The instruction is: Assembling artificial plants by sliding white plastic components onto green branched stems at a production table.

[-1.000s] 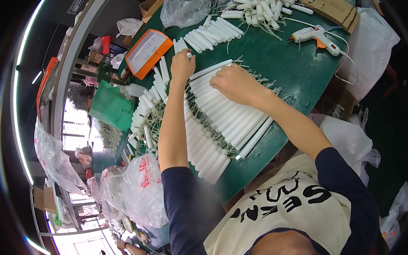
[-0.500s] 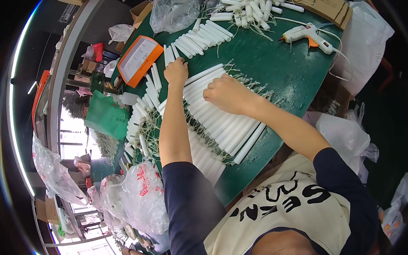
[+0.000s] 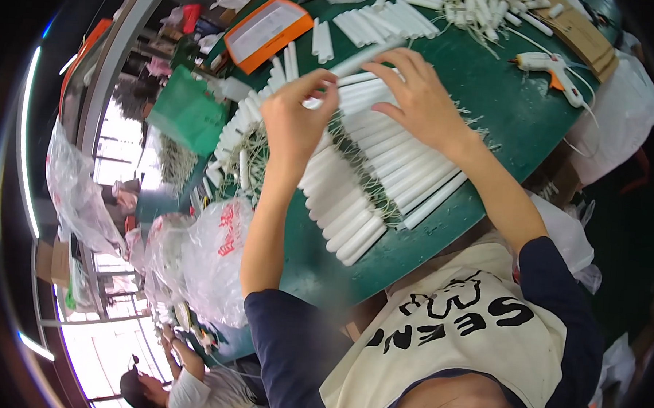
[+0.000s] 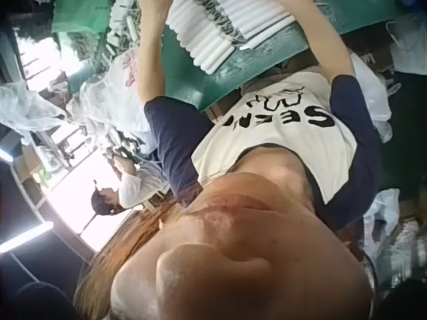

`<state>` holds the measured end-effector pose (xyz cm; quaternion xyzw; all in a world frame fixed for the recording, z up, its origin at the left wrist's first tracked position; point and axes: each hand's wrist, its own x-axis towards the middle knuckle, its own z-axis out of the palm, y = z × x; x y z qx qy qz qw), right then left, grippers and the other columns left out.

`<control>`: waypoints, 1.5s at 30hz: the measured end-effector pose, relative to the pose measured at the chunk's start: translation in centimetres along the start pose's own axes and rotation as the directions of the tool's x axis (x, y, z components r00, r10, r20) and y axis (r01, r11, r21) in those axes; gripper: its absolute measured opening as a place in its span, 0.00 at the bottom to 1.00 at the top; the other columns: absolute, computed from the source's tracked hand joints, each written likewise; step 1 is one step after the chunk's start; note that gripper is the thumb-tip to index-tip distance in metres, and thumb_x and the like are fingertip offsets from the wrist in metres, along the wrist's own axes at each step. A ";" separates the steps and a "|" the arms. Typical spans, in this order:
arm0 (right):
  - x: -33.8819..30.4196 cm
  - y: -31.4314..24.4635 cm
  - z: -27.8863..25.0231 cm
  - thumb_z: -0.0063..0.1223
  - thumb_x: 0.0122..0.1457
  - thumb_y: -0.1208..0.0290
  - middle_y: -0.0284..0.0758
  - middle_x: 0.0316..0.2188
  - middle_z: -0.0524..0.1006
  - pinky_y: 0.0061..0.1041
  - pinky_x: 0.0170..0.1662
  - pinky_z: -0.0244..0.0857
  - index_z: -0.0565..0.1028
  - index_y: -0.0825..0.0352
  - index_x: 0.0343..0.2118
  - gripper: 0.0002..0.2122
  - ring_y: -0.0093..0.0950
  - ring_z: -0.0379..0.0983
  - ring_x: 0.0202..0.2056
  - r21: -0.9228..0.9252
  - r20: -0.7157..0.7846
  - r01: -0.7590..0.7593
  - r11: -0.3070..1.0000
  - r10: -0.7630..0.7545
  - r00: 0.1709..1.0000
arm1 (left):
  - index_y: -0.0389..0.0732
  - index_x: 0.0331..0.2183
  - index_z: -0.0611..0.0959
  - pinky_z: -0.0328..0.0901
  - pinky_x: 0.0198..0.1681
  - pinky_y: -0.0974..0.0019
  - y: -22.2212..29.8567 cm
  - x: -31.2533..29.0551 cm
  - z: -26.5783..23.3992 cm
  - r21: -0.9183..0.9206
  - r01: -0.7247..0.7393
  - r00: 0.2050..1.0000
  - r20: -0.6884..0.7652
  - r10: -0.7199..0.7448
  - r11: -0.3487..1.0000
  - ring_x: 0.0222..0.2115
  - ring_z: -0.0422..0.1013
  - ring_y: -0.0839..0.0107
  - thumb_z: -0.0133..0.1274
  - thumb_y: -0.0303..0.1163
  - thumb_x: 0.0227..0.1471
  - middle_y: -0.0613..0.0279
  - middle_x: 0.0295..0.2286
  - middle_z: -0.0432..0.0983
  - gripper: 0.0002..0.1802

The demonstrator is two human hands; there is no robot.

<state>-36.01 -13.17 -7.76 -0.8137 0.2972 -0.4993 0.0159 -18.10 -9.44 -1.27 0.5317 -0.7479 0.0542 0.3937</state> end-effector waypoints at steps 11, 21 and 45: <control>-0.9 -1.3 0.7 0.56 0.45 0.77 0.36 0.24 0.74 0.29 0.28 0.65 0.71 0.64 0.33 0.11 0.35 0.72 0.27 0.030 0.261 0.096 0.995 -0.100 0.960 | 0.36 0.32 0.82 0.68 0.35 0.71 -7.0 -4.6 -6.3 -0.205 0.466 0.864 0.318 -0.392 0.861 0.29 0.75 0.71 0.55 0.30 0.48 0.58 0.30 0.79 0.09; -1.2 -0.5 0.6 0.52 0.51 0.72 0.39 0.22 0.75 0.31 0.26 0.65 0.71 0.65 0.33 0.07 0.38 0.72 0.24 0.017 0.224 0.054 0.998 -0.056 0.973 | 0.44 0.24 0.83 0.68 0.33 0.59 -19.0 -8.8 -8.8 0.727 0.507 0.677 -0.004 -0.736 0.463 0.31 0.75 0.58 0.63 0.46 0.33 0.55 0.27 0.78 0.17; -0.6 -0.3 -0.3 0.52 0.54 0.68 0.41 0.17 0.68 0.31 0.23 0.57 0.68 0.69 0.27 0.09 0.38 0.64 0.18 0.200 0.075 -0.033 0.979 0.019 0.997 | 0.31 0.36 0.78 0.63 0.30 0.70 -7.9 -2.4 -14.6 0.147 0.550 0.833 -0.030 -0.552 0.822 0.24 0.68 0.75 0.43 0.44 0.53 0.59 0.23 0.74 0.23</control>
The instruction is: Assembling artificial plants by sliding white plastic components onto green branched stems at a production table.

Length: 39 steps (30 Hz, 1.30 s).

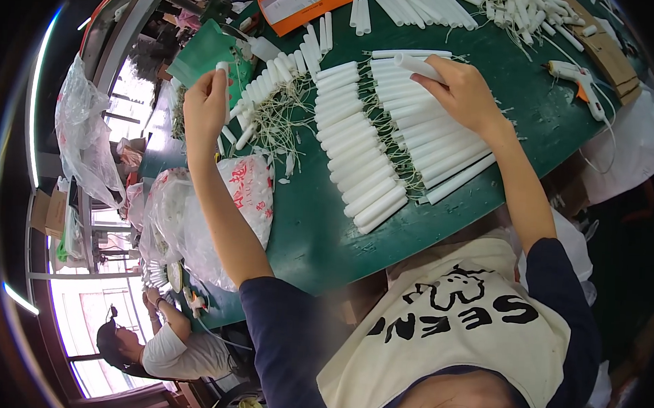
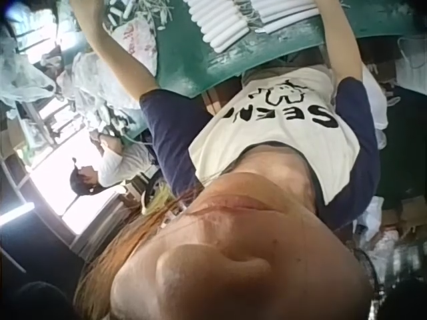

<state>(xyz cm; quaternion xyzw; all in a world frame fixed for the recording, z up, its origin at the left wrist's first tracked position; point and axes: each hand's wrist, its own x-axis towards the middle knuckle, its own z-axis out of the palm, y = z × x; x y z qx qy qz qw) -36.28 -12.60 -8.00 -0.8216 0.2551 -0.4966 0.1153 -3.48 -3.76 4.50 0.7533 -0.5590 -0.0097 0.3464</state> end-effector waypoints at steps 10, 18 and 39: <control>-0.5 0.9 0.4 0.52 0.54 0.66 0.41 0.18 0.69 0.31 0.23 0.58 0.69 0.68 0.26 0.10 0.39 0.65 0.19 -0.051 0.017 0.039 0.998 -0.038 0.999 | 0.34 0.37 0.79 0.65 0.35 0.55 -3.9 -0.3 0.0 0.716 0.251 0.968 -0.168 -0.188 0.651 0.32 0.73 0.51 0.45 0.46 0.49 0.47 0.30 0.77 0.24; -0.4 0.8 0.4 0.51 0.54 0.66 0.41 0.18 0.70 0.31 0.23 0.58 0.69 0.68 0.26 0.10 0.39 0.66 0.19 -0.084 0.042 0.013 0.996 -0.010 0.999 | 0.38 0.36 0.79 0.65 0.36 0.52 1.1 -1.9 -0.8 0.530 0.071 0.862 -0.459 0.215 0.845 0.34 0.72 0.49 0.42 0.45 0.52 0.46 0.33 0.76 0.21; -0.3 1.2 0.5 0.50 0.55 0.64 0.42 0.19 0.70 0.33 0.25 0.59 0.69 0.68 0.28 0.11 0.42 0.67 0.22 -0.149 0.095 0.079 0.986 -0.066 0.993 | 0.40 0.39 0.78 0.65 0.36 0.56 -0.4 -3.5 -3.0 0.633 0.031 0.925 -0.311 0.217 0.774 0.33 0.72 0.52 0.42 0.44 0.55 0.51 0.32 0.76 0.19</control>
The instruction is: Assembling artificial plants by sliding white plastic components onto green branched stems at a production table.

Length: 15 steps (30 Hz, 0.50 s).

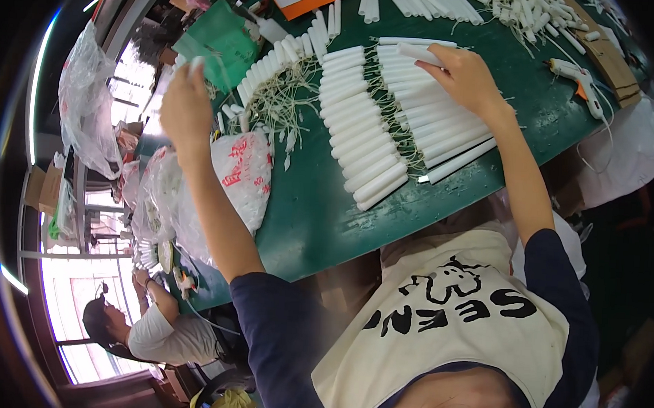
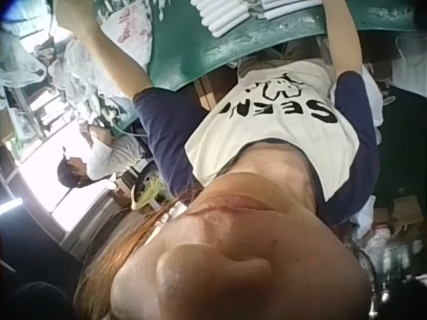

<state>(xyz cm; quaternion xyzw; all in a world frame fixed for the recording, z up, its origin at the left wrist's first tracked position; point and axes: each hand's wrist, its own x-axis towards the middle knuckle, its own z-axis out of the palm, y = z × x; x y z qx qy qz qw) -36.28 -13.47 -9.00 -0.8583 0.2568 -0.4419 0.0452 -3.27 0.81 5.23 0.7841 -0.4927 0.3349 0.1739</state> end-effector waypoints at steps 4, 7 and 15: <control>0.2 -0.3 -0.2 0.50 0.56 0.64 0.42 0.19 0.70 0.33 0.25 0.58 0.69 0.68 0.29 0.11 0.41 0.66 0.22 -0.017 0.015 -0.014 1.000 0.014 1.000 | 0.38 0.37 0.78 0.65 0.38 0.57 -4.1 -1.1 4.7 -0.265 0.090 0.946 0.324 0.001 0.960 0.34 0.72 0.52 0.47 0.43 0.51 0.51 0.32 0.76 0.18; 0.4 -0.3 -0.2 0.50 0.56 0.63 0.42 0.19 0.70 0.33 0.24 0.58 0.69 0.68 0.30 0.11 0.41 0.66 0.21 -0.022 0.040 -0.019 1.000 0.019 0.999 | 0.37 0.40 0.78 0.65 0.31 0.65 -6.7 -2.7 7.4 -0.317 -0.051 0.941 0.301 0.152 0.947 0.26 0.74 0.65 0.52 0.37 0.48 0.53 0.26 0.77 0.18; 0.1 -0.4 -0.8 0.49 0.56 0.63 0.43 0.19 0.70 0.32 0.24 0.57 0.69 0.69 0.29 0.11 0.41 0.66 0.21 -0.020 0.080 -0.023 1.000 0.024 0.996 | 0.34 0.38 0.78 0.65 0.29 0.69 -7.3 -4.1 9.3 -0.308 0.066 0.692 0.700 0.179 0.949 0.24 0.72 0.72 0.57 0.33 0.43 0.58 0.24 0.77 0.18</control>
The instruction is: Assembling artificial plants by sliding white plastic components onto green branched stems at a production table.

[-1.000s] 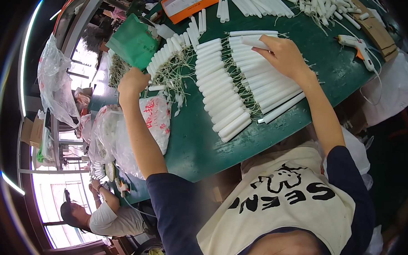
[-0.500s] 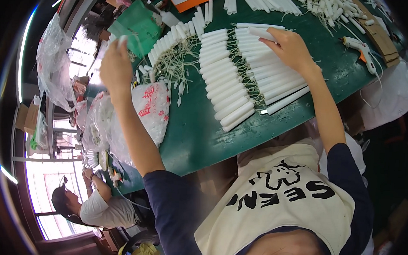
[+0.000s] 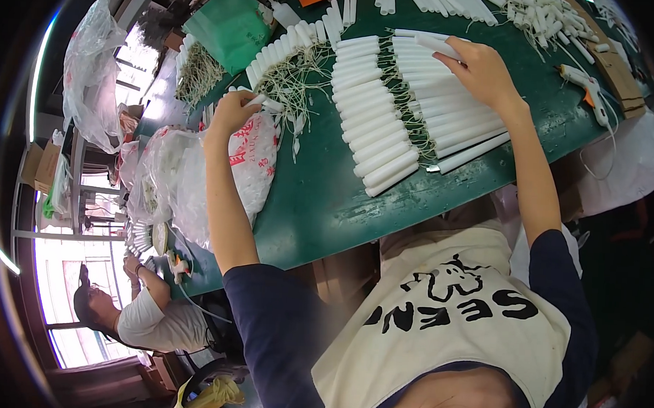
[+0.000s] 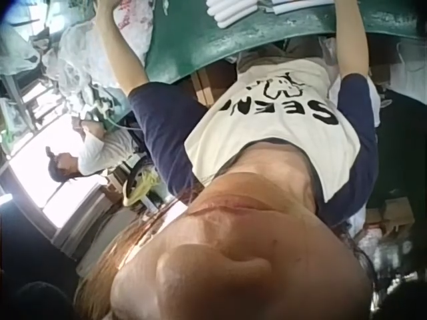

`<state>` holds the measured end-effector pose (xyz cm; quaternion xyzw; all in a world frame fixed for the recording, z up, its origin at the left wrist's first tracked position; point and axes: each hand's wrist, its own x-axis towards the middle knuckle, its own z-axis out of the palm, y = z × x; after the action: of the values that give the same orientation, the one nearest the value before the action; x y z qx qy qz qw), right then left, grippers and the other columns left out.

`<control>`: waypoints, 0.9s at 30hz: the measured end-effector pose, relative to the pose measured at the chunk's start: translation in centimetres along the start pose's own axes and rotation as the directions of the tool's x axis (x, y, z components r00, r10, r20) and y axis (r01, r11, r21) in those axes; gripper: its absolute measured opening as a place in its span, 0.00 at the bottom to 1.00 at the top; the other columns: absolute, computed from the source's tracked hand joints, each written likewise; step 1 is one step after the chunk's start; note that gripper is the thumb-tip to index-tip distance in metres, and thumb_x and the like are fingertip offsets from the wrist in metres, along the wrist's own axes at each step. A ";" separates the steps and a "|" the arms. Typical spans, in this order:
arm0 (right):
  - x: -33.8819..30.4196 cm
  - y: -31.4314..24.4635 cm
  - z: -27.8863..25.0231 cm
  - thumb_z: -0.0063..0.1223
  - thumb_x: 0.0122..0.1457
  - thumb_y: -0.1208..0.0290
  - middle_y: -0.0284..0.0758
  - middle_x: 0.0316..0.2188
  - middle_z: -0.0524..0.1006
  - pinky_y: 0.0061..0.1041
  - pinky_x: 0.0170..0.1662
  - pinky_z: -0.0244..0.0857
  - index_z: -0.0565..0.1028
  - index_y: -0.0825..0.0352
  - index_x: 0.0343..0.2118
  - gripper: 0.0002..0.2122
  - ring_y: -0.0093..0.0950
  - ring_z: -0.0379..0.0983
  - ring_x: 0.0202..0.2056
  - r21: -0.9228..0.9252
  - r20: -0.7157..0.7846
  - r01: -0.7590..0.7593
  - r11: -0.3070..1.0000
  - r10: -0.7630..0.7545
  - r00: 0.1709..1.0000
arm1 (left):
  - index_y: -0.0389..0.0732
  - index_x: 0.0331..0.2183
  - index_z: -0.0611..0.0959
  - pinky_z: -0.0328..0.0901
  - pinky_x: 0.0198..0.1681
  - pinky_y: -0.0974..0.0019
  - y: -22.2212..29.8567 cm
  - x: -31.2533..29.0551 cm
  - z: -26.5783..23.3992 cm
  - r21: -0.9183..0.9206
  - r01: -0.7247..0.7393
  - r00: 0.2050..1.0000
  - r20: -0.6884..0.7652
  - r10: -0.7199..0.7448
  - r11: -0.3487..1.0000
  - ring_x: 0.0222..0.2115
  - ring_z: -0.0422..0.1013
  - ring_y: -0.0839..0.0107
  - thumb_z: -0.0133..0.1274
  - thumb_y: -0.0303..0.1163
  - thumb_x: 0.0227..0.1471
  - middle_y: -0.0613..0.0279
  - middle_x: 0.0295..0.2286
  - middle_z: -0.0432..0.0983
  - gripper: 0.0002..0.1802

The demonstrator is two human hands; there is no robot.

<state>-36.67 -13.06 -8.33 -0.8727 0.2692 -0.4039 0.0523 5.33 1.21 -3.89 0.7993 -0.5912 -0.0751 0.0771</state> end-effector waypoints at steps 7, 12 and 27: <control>-0.1 0.0 0.1 0.49 0.56 0.63 0.43 0.18 0.69 0.33 0.24 0.58 0.68 0.69 0.27 0.12 0.42 0.66 0.20 -0.009 -0.002 0.030 1.000 -0.030 1.000 | 0.32 0.41 0.76 0.65 0.37 0.71 1.2 1.1 0.7 -0.284 -0.292 0.956 -0.073 0.283 0.913 0.31 0.72 0.73 0.53 0.29 0.48 0.58 0.32 0.77 0.17; 0.0 -0.1 -0.1 0.49 0.56 0.64 0.43 0.18 0.70 0.33 0.24 0.59 0.68 0.69 0.26 0.11 0.41 0.66 0.21 -0.043 0.003 0.024 0.999 -0.024 1.000 | 0.32 0.43 0.70 0.65 0.37 0.71 3.2 1.8 -0.5 -0.642 -0.415 0.884 -0.451 0.120 0.644 0.32 0.72 0.72 0.46 0.31 0.56 0.56 0.35 0.75 0.15; 0.3 -0.8 -0.5 0.49 0.55 0.61 0.42 0.21 0.73 0.34 0.29 0.63 0.70 0.66 0.29 0.12 0.42 0.70 0.26 -0.075 0.088 0.003 0.997 0.003 0.996 | 0.32 0.35 0.79 0.65 0.34 0.72 3.9 0.6 -0.3 -0.375 -0.189 0.970 0.070 0.232 0.908 0.28 0.73 0.75 0.51 0.41 0.52 0.61 0.26 0.76 0.19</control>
<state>-36.54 -12.43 -7.56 -0.8910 0.2815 -0.3548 0.0315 1.88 -0.44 -2.78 0.6968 -0.6531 -0.2202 0.1984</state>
